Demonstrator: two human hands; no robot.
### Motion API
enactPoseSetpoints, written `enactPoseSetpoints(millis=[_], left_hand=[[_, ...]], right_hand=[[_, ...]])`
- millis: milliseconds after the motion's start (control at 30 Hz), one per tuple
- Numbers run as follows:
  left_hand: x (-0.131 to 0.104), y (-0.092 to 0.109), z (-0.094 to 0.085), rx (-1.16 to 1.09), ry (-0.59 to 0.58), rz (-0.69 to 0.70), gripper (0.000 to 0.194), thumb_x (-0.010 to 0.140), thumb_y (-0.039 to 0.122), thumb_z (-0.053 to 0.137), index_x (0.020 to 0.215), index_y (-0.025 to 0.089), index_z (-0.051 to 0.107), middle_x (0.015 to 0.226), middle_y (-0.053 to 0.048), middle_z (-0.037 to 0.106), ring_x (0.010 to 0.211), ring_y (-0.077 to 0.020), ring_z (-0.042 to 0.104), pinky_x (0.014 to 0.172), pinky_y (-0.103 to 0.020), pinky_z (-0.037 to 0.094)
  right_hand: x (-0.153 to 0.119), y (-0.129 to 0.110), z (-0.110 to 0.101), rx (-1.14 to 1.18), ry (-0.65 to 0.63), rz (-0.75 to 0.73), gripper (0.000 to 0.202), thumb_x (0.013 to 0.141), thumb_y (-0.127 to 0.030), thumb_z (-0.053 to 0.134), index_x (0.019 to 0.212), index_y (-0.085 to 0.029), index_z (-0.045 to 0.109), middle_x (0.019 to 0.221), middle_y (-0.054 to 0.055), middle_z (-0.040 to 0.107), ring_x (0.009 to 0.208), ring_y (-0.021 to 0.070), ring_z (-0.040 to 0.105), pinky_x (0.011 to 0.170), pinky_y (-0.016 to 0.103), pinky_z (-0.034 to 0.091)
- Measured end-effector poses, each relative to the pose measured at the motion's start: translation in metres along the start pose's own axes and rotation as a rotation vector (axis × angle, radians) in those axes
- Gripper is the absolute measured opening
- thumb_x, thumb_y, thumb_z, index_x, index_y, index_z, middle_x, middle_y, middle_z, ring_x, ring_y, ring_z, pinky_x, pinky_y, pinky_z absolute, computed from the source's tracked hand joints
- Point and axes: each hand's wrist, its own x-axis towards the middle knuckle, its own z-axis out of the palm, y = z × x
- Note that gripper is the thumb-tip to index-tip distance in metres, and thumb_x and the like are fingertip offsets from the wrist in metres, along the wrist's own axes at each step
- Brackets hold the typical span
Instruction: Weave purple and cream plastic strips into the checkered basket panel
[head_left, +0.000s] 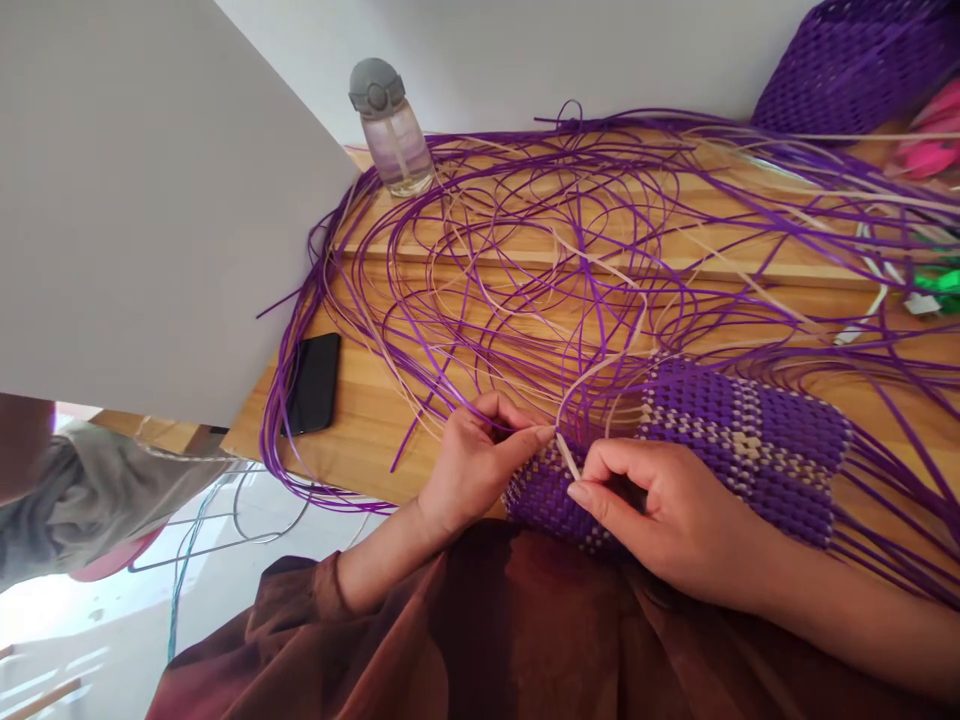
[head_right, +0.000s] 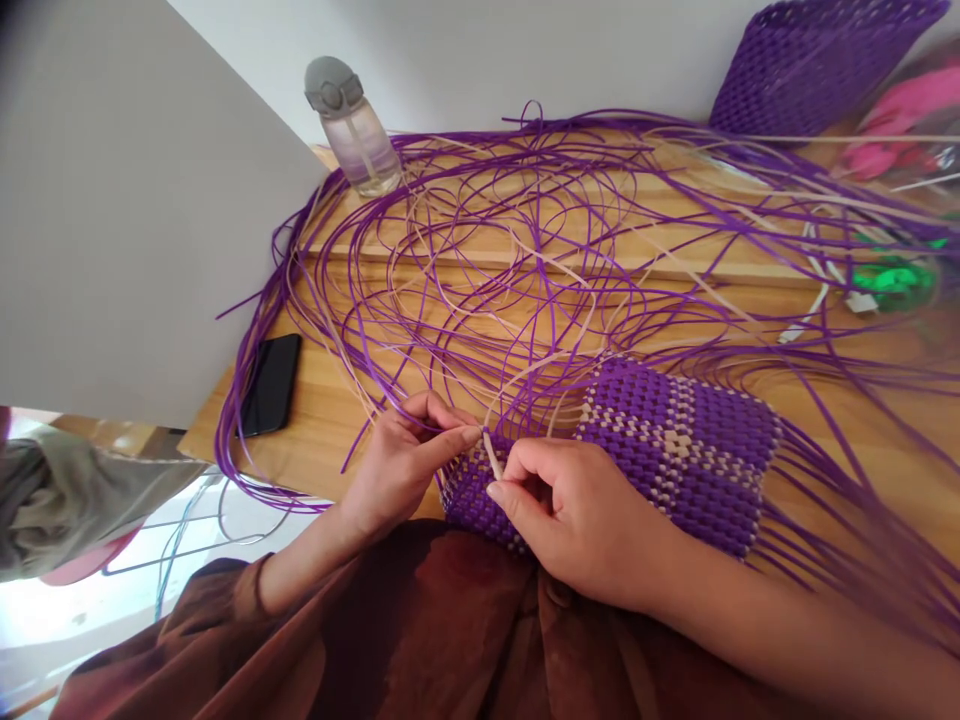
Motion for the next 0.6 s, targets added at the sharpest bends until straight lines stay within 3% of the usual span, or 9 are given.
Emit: enactPoseSetpoints(millis=[100,200,400,500,600], left_hand=[[0.002,-0.001,-0.001,0.041,-0.030,-0.005,0.026,0.077,0.027,0.080,0.074,0.015,0.057,0.080,-0.003,0.072,0.071,-0.0109,0.063,0.068,-0.023,0.047],[0.005,-0.003,-0.004,0.058,-0.038,-0.023,0.027,0.077,0.031,0.080,0.076,0.015,0.059,0.077,-0.001,0.068,0.070,-0.0095,0.059,0.067,-0.022,0.045],[0.008,-0.007,-0.004,-0.045,-0.093,-0.180,0.030,0.075,0.037,0.082,0.088,0.014,0.069,0.072,0.000,0.066,0.062,-0.0072,0.054,0.059,-0.020,0.039],[0.011,-0.008,-0.001,-0.073,-0.092,-0.180,0.030,0.069,0.036,0.086,0.081,0.012,0.073,0.071,-0.001,0.067,0.063,-0.0081,0.055,0.061,-0.021,0.041],[0.013,-0.009,0.000,-0.115,-0.107,-0.216,0.031,0.067,0.039,0.086,0.077,0.013,0.073,0.068,0.000,0.067,0.060,-0.0085,0.055,0.060,-0.021,0.041]], right_hand=[[0.000,-0.004,-0.001,0.059,-0.095,0.107,0.029,0.096,-0.036,0.054,0.071,-0.020,0.055,0.059,-0.005,0.053,0.051,0.0085,0.044,0.048,0.024,0.033],[0.002,-0.003,-0.001,0.050,-0.051,-0.013,0.017,0.094,-0.029,0.057,0.079,-0.020,0.060,0.072,-0.003,0.060,0.065,0.0092,0.053,0.061,0.024,0.041],[0.004,0.003,0.001,0.005,0.107,-0.227,0.007,0.093,-0.019,0.059,0.088,-0.020,0.063,0.085,0.001,0.062,0.079,0.0101,0.058,0.074,0.023,0.045],[0.005,0.004,0.003,0.030,0.175,-0.337,0.008,0.092,-0.014,0.060,0.096,-0.020,0.064,0.096,0.002,0.067,0.093,0.0107,0.062,0.087,0.022,0.046],[0.005,0.003,0.005,0.060,0.189,-0.340,0.009,0.093,-0.013,0.059,0.096,-0.020,0.063,0.092,0.000,0.069,0.089,0.0089,0.063,0.086,0.020,0.046]])
